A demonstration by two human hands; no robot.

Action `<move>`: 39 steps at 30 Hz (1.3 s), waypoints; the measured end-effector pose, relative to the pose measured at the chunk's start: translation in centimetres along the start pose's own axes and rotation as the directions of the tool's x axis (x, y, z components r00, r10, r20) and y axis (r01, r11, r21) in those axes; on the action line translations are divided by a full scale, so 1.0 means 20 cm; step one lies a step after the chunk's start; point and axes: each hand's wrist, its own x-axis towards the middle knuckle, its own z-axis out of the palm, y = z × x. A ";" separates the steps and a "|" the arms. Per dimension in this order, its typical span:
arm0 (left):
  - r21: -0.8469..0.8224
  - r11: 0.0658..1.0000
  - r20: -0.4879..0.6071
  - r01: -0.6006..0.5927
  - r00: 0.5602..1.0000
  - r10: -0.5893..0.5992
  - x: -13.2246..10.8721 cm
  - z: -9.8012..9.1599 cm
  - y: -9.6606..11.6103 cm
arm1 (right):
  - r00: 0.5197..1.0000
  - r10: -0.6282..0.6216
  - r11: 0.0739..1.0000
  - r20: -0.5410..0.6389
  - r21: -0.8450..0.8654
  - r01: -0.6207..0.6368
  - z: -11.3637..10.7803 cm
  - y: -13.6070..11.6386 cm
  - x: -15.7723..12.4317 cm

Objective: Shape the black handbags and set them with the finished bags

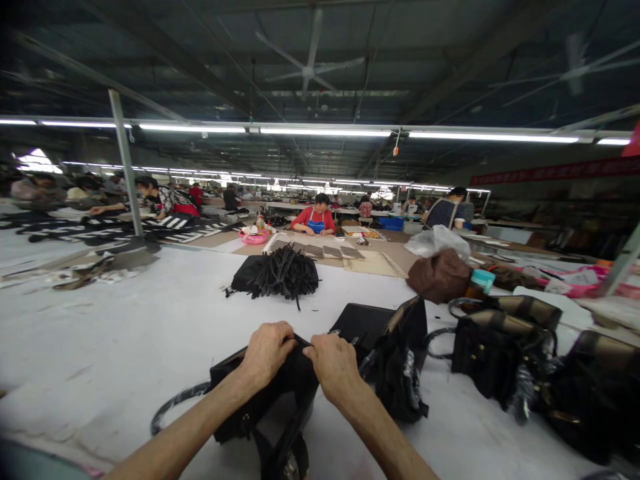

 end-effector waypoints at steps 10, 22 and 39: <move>-0.036 0.999 0.017 0.030 0.999 -0.029 0.01 0.02 0.02 | 0.997 -0.055 0.998 0.051 0.017 0.054 -0.03 -0.07 0.10; -0.182 0.976 0.191 0.123 0.978 -0.087 -0.16 -0.15 -0.26 | 0.982 -0.174 0.959 0.073 0.239 0.152 0.00 0.01 0.16; -0.517 0.856 0.206 0.016 0.973 0.106 0.02 -0.13 -0.47 | 0.926 -0.302 0.871 0.228 0.461 0.171 -0.01 0.07 0.27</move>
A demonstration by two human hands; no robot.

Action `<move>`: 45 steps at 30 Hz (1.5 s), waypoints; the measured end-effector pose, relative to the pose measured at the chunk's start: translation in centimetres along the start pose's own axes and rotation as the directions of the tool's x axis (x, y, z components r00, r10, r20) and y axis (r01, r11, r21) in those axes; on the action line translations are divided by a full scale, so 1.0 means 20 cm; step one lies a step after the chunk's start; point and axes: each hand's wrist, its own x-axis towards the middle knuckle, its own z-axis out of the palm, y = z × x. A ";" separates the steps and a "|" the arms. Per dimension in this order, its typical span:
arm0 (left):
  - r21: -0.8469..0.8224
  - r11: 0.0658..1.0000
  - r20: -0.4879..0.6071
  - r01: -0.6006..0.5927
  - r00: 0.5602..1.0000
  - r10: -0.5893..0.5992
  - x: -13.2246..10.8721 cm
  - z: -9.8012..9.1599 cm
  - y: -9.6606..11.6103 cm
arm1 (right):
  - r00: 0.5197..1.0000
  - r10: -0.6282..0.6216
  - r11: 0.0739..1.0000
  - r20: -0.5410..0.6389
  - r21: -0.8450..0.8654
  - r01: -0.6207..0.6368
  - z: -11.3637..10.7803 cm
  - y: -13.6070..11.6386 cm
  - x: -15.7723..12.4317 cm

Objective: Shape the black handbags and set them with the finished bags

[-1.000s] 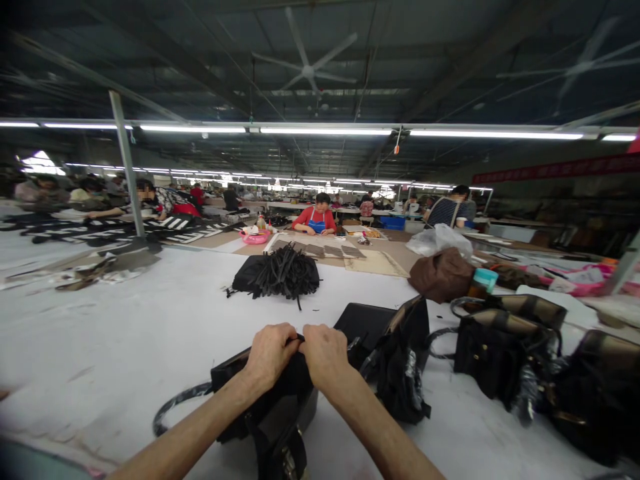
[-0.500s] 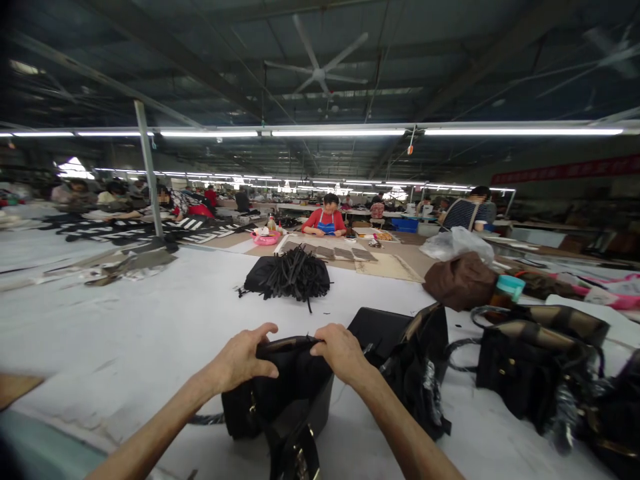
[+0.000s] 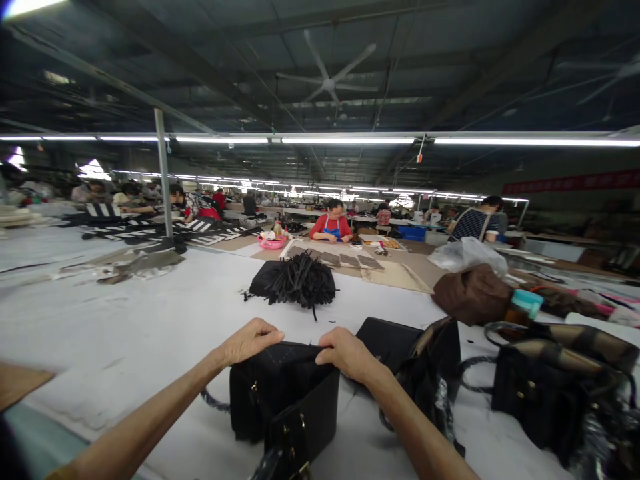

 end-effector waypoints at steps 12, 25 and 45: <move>0.162 0.986 0.030 -0.042 0.999 0.037 0.10 0.02 -0.06 | 0.996 -0.024 0.964 -0.082 -0.264 0.002 0.00 -0.04 0.04; 0.359 0.927 0.012 -0.107 0.994 0.110 0.11 0.06 -0.07 | 0.994 -0.077 0.945 -0.080 -0.325 0.047 0.03 -0.04 0.06; 0.542 0.838 -0.026 -0.062 0.996 0.090 -0.04 0.08 0.11 | 0.985 -0.116 0.938 -0.131 -0.339 0.065 0.09 -0.12 -0.02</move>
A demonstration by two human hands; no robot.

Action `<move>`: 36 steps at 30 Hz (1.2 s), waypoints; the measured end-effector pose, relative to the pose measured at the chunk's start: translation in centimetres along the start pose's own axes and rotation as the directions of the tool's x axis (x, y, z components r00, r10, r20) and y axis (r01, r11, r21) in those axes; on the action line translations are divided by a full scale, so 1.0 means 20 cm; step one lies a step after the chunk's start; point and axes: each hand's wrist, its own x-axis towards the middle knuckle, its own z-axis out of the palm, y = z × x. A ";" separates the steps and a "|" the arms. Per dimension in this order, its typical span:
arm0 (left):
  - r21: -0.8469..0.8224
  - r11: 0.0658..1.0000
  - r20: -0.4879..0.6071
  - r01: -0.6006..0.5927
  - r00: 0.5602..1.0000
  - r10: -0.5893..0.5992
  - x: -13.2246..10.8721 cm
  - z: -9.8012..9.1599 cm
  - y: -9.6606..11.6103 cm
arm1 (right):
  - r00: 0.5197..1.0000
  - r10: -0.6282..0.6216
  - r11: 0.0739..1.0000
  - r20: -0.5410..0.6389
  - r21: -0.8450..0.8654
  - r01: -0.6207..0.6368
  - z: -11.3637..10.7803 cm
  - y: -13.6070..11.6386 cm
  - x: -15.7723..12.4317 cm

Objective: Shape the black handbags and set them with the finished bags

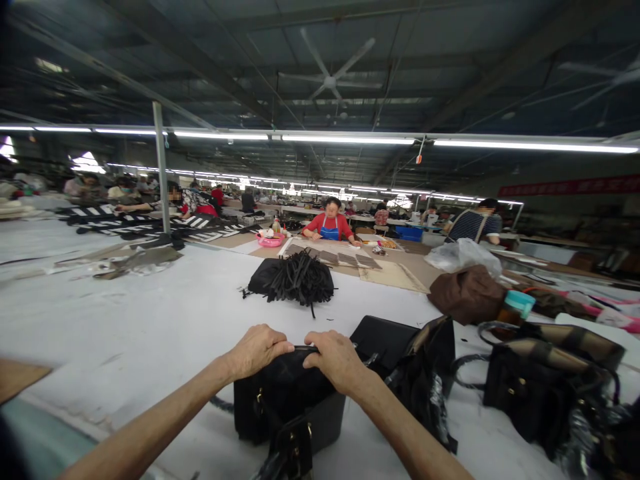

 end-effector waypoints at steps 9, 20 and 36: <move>-0.067 0.997 -0.194 -0.036 0.981 0.022 -0.13 -0.03 0.05 | 0.999 -0.038 0.990 0.011 0.133 0.036 0.01 0.03 -0.03; -0.090 0.996 -0.284 0.008 0.958 -0.034 -0.18 0.06 0.14 | 1.000 0.003 0.995 0.029 0.097 -0.006 0.02 0.04 -0.01; -0.052 0.999 -0.296 0.017 0.955 -0.031 -0.12 0.14 0.20 | 0.998 -0.051 0.977 -0.023 0.207 0.055 0.02 0.04 -0.03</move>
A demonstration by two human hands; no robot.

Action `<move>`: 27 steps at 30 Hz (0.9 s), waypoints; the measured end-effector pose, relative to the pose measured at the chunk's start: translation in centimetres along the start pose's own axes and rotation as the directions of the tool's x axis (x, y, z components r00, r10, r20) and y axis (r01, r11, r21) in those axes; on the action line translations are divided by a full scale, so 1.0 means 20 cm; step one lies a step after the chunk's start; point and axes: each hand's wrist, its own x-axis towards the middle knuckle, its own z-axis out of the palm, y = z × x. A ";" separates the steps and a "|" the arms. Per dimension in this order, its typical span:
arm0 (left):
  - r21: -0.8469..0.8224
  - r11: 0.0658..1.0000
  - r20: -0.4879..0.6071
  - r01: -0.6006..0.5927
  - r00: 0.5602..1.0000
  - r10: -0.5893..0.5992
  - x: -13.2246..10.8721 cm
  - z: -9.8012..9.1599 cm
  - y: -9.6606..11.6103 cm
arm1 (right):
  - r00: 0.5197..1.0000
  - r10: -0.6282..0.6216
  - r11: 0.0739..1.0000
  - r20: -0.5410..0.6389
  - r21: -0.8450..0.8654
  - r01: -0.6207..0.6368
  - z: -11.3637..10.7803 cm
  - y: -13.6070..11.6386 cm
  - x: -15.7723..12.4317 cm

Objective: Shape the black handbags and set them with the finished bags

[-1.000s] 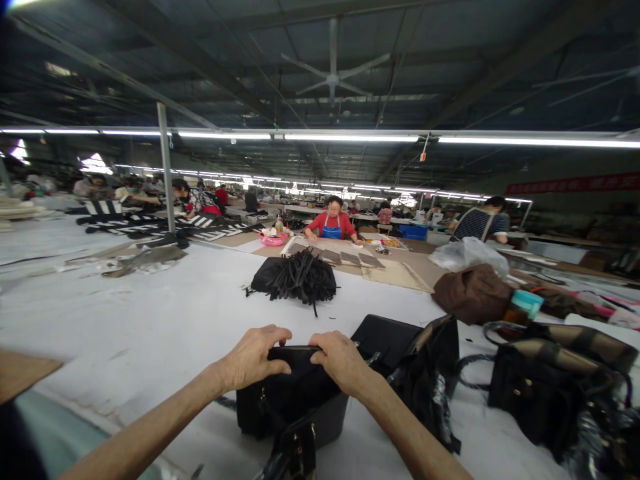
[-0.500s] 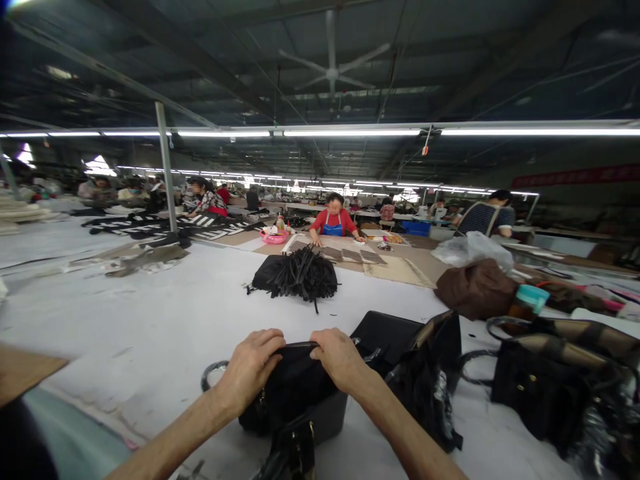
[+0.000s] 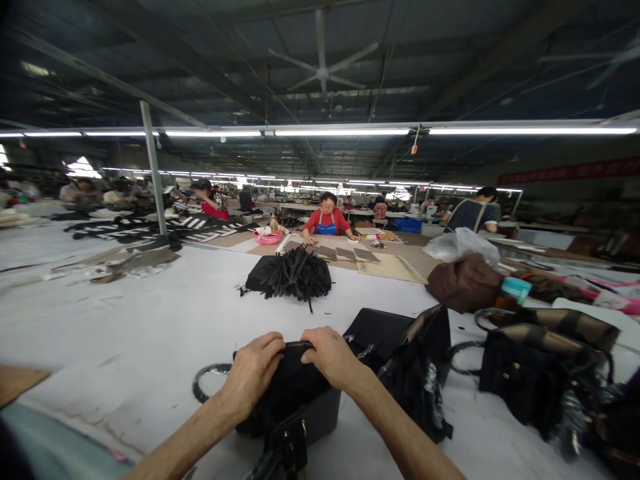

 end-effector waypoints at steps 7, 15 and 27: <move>-0.026 0.999 -0.031 0.043 0.999 -0.044 -0.03 -0.04 -0.08 | 0.991 -0.082 0.997 -0.110 -0.004 0.083 -0.01 -0.04 -0.03; -0.071 0.997 -0.035 0.013 0.999 -0.015 -0.05 -0.04 -0.12 | 0.991 -0.078 0.948 -0.113 -0.317 0.039 -0.02 -0.09 -0.04; -0.081 0.994 -0.046 0.071 0.996 -0.074 -0.05 -0.05 -0.11 | 0.993 -0.005 0.954 -0.116 -0.298 -0.030 0.00 -0.08 -0.03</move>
